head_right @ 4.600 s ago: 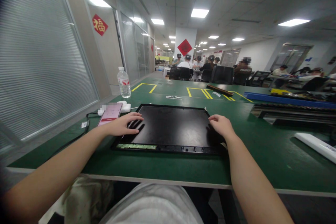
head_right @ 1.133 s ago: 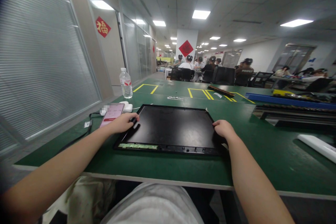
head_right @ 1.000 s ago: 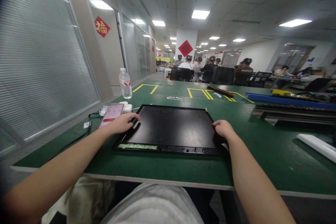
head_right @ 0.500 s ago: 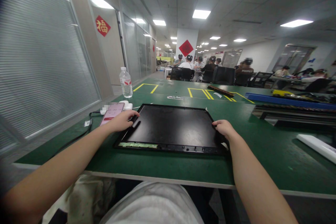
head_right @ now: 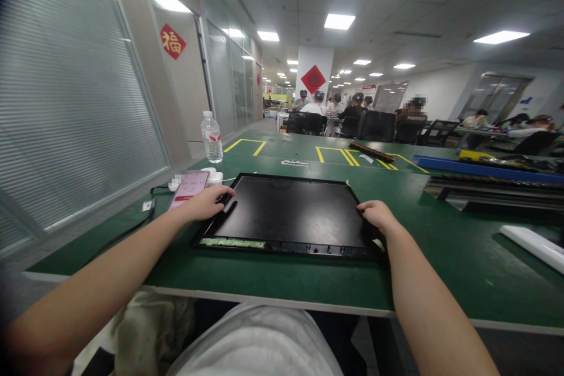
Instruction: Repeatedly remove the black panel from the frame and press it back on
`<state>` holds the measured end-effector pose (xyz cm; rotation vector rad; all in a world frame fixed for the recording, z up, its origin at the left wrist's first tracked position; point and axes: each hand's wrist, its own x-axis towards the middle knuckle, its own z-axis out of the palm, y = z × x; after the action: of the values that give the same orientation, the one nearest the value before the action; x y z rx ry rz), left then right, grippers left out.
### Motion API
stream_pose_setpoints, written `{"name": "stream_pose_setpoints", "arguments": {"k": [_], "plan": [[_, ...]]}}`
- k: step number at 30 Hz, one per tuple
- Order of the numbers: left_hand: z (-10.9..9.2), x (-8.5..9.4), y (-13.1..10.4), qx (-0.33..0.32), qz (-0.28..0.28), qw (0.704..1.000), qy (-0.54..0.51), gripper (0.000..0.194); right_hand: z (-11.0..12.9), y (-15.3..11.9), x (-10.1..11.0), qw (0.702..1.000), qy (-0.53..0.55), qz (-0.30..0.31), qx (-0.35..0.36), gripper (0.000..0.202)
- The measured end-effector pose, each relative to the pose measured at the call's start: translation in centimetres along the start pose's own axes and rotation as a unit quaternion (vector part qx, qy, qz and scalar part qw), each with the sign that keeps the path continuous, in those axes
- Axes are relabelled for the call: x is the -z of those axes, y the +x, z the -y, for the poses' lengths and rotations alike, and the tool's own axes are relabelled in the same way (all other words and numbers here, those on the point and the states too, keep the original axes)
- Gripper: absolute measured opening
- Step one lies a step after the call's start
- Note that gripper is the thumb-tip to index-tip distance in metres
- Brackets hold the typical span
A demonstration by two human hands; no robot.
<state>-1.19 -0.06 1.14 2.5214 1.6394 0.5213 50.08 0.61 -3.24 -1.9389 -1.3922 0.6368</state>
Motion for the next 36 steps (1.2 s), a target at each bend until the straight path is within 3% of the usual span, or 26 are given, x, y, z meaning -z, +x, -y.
{"name": "stream_pose_setpoints", "arguments": {"k": [8, 17, 25, 32, 36], "plan": [[-0.9, 0.3, -0.2, 0.024, 0.025, 0.999, -0.008, 0.054, 1.0, -0.6, -0.1, 0.995, -0.096, -0.014, -0.011, 0.042], [-0.6, -0.7, 0.1, 0.039, 0.009, 0.998, -0.038, 0.055, 1.3, -1.1, -0.1, 0.994, -0.107, -0.015, -0.008, 0.041], [-0.8, -0.7, 0.0, 0.088, 0.039, 0.993, -0.070, 0.052, 1.9, -1.3, -0.1, 0.992, -0.123, -0.010, -0.004, 0.041], [-0.9, -0.4, -0.2, 0.125, -0.008, 0.976, -0.178, 0.051, 2.0, -1.4, -0.2, 0.991, -0.136, -0.011, 0.000, 0.040], [-1.8, -0.3, -0.2, 0.134, -0.043, 0.942, -0.306, 0.047, 2.1, -1.4, -0.1, 0.985, -0.173, -0.025, -0.008, 0.037]]}}
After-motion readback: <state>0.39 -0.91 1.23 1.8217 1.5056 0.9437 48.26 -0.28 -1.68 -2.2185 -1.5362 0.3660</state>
